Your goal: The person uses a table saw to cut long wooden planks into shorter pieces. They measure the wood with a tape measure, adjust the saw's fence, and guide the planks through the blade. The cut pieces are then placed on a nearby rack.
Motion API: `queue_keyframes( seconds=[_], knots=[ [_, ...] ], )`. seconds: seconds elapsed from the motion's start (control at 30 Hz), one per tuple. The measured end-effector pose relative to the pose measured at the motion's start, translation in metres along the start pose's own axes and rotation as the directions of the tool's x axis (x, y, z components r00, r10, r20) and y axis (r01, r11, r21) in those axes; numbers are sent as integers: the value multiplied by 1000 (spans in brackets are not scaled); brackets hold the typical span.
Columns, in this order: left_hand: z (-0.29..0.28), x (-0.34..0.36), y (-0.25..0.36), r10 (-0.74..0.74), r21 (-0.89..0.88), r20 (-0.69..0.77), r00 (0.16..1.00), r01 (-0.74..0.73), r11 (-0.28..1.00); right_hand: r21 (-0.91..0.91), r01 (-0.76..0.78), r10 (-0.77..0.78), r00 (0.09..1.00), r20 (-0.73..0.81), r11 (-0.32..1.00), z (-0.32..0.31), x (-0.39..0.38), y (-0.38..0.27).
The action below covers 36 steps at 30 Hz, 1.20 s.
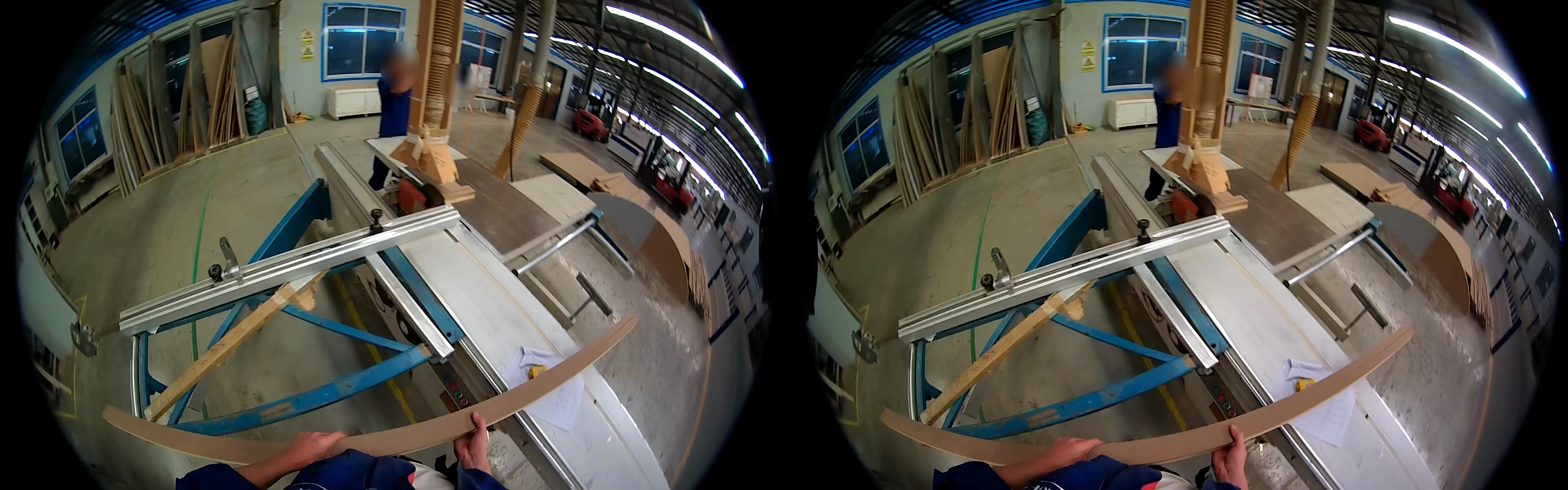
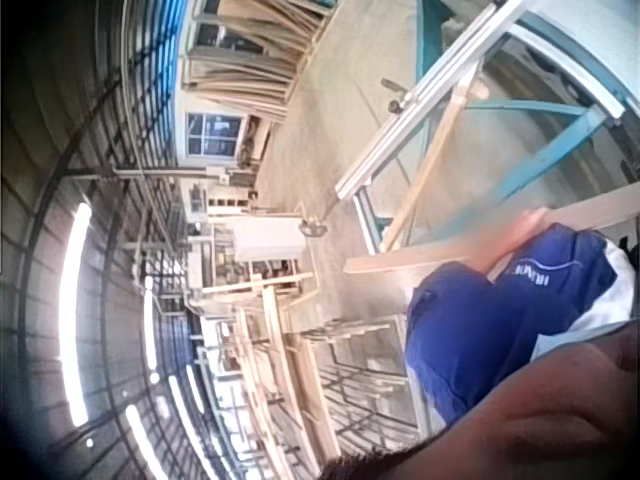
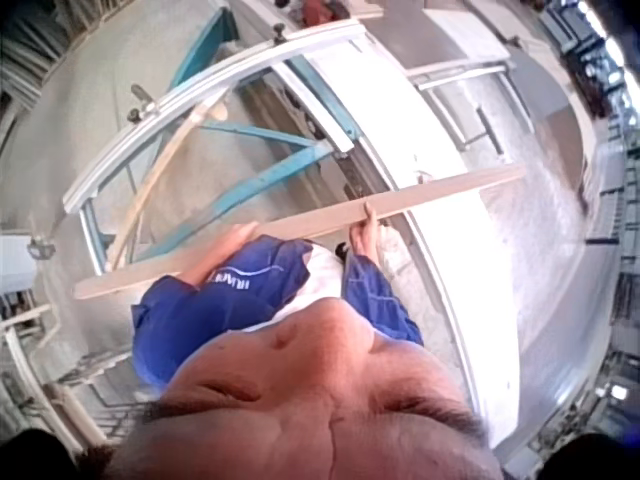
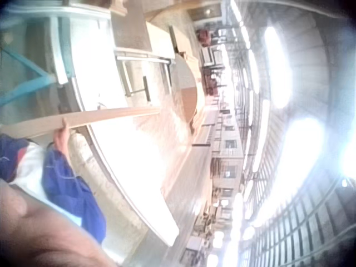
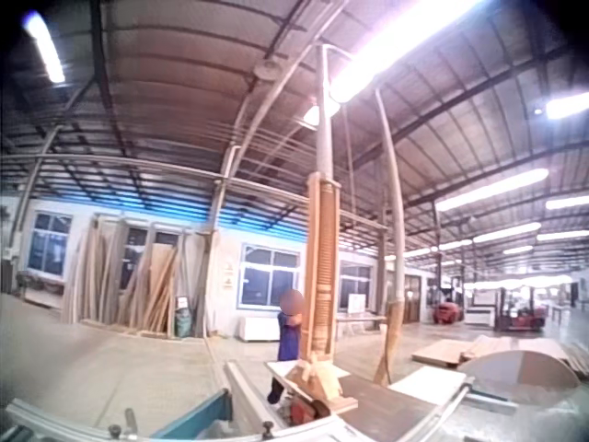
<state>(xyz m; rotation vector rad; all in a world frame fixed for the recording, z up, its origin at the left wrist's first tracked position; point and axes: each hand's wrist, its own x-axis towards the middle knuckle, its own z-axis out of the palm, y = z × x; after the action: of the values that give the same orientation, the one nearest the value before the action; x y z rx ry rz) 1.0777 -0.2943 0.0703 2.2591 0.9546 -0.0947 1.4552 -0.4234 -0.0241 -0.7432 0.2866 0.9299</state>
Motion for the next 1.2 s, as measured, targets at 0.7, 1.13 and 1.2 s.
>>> queue_keyframes(
  seconds=[0.7,1.13,1.2],
  knots=[
    [12,-61,-20,-277,-86,-12,961,275,958,-383,-214,246,969,36,899,58,15,42],
    [15,-143,121,-287,171,-634,718,492,854,-408,-288,445,817,366,866,163,-24,48],
    [4,-154,152,-176,144,-835,521,516,844,-381,-252,392,849,354,890,183,-33,47]
  ],
)
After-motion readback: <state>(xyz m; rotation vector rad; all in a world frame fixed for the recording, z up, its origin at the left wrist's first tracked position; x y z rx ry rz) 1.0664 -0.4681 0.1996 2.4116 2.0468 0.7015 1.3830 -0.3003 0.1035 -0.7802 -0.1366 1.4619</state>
